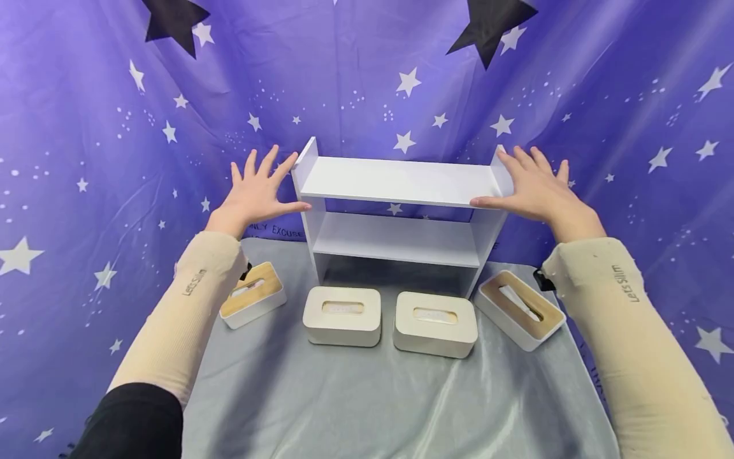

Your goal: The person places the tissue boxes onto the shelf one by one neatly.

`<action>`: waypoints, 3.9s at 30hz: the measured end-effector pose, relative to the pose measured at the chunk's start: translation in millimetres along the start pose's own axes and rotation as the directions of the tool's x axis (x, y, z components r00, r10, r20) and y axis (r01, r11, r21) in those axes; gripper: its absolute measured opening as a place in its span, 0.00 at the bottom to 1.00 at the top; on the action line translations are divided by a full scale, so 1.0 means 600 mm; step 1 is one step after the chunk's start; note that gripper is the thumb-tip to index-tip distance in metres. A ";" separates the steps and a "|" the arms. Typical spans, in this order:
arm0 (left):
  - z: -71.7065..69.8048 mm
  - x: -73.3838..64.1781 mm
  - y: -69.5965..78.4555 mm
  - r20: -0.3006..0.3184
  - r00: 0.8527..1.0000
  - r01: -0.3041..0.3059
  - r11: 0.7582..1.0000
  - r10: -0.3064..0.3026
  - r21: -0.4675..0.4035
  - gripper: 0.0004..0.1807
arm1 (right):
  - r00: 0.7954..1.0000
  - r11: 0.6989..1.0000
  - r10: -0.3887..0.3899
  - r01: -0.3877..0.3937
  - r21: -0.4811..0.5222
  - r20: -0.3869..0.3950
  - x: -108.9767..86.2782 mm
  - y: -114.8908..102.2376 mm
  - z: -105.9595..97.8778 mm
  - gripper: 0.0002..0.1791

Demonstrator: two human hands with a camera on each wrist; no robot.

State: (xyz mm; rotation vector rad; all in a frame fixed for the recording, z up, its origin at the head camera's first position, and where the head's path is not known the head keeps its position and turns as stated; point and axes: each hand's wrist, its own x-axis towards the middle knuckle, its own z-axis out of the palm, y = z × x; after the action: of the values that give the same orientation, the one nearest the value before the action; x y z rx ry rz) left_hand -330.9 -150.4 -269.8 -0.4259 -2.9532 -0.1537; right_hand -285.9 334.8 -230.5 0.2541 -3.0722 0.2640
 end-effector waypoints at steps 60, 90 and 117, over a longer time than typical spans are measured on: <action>0.031 -0.042 -0.015 -0.014 1.000 0.013 1.000 -0.013 -0.014 0.60 | 0.991 0.985 -0.129 0.132 0.112 -0.035 -0.006 -0.026 0.026 0.59; 0.075 -0.065 -0.022 -0.015 1.000 -0.001 0.998 0.000 -0.057 0.60 | 0.973 0.969 -0.191 0.209 0.135 -0.133 -0.037 -0.060 0.041 0.55; 0.113 -0.089 -0.022 -0.015 1.000 -0.023 0.995 0.021 -0.099 0.59 | 0.960 0.951 -0.223 0.253 0.177 -0.172 -0.068 -0.065 0.078 0.51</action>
State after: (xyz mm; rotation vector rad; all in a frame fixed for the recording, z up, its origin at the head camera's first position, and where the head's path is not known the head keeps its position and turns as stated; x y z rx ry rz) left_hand -293.6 -169.1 -346.4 -0.4683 -2.9353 -0.2997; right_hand -240.7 295.1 -272.6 0.5817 -2.8303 0.5493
